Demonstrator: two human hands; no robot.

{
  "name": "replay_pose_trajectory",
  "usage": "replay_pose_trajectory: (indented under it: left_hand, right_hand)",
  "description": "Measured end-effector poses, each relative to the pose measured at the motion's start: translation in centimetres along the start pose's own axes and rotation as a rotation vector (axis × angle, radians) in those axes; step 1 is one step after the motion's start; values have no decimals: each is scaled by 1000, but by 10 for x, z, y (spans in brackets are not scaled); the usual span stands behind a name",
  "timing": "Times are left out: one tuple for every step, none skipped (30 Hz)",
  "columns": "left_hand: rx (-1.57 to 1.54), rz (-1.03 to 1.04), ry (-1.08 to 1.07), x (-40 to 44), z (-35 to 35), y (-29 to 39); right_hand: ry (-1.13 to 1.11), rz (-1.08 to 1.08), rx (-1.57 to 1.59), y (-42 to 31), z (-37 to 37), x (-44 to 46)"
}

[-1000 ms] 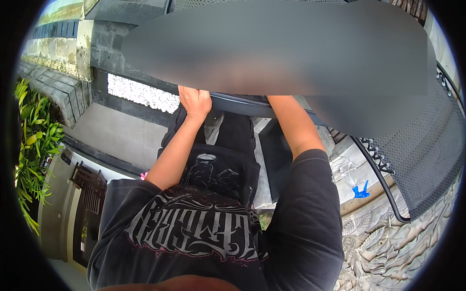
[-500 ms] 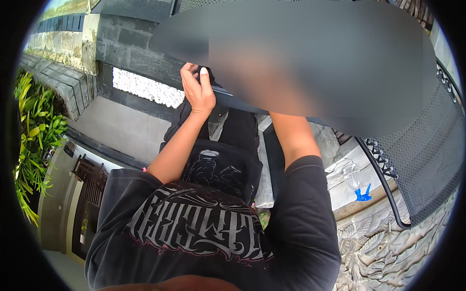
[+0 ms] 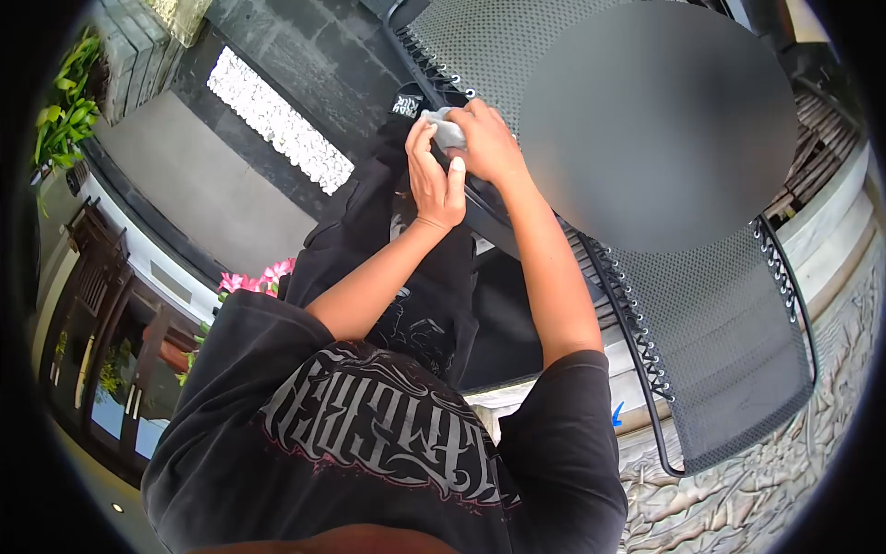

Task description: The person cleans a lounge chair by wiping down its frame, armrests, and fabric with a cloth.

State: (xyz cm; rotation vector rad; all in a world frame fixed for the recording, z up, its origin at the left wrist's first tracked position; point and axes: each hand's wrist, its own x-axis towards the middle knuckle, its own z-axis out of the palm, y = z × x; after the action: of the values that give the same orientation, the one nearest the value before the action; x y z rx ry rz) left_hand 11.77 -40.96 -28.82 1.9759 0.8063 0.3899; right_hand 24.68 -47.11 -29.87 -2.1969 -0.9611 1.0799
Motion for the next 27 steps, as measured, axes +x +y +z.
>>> replay_pose_trajectory:
  left_hand:
    - [-7,-44,16,1,-1,1]
    - [-14,-89,29,1,-2,3]
    - [-34,-129,46,0,-1,2]
    - [-70,-180,69,1,0,2]
    - [-145,-283,76,1,0,2]
    - [-221,-386,80,1,0,2]
    - [-253,-457,106,2,0,-2]
    - [-286,-528,126,4,0,-10]
    - [-296,-563,168,5,1,-27]
    - [-310,-627,228,10,-3,-45]
    - [-284,-679,249,15,-10,-68]
    - [-257,-732,270,19,-21,-93]
    - [-243,-762,305,25,-31,-116]
    - [-227,-790,338,29,-44,-138]
    - [-200,-828,340,33,-59,-157]
    - [-172,-861,339,38,-73,-176]
    - [-149,-879,367,43,-86,-190]
    - [-123,-892,396,49,-98,-204]
    - [-83,-914,367,50,-110,-218]
    - [-63,-920,400,53,-118,-230]
    - [-82,-930,426,53,-124,-242]
    - [-103,-937,451,56,-129,-251]
    - [-121,-972,456,58,-133,-258]
    - [-132,-983,466,58,-135,-266]
    - [-151,-1010,455,64,-140,-268]
    - [-172,-1038,442,69,-144,-270]
    - [-206,-1046,457,72,-145,-272]
  right_hand:
    - [-21,-6,-97,-2,8,12]
    - [-42,-12,-192,-3,17,24]
    - [-50,-41,-253,-3,25,36]
    - [-56,-70,-312,-2,32,48]
    - [-61,-100,-371,-2,37,61]
    - [-87,-105,-423,-3,41,72]
    - [-110,-107,-472,-4,47,83]
    - [-132,-106,-519,-5,54,94]
    - [-116,-103,-562,-4,63,103]
    - [-120,-86,-611,-6,70,115]
    - [-125,-70,-661,-7,77,125]
    - [-130,-54,-710,-8,84,136]
    - [-122,-70,-766,-3,93,147]
    - [-145,-65,-783,-3,100,158]
    - [-159,-61,-801,-4,106,171]
    - [-168,-56,-817,-4,112,185]
    - [-182,-44,-834,-3,117,198]
    - [-191,-33,-850,0,125,213]
    - [-196,-21,-863,3,133,228]
    - [-215,-10,-869,6,142,242]
    - [-226,1,-874,11,152,259]
    - [-233,13,-881,15,159,278]
    - [-235,23,-880,20,167,293]
    - [-237,32,-879,25,175,310]
    - [-242,42,-876,29,183,325]
    - [-228,47,-854,34,189,338]
    - [-219,52,-831,36,195,348]
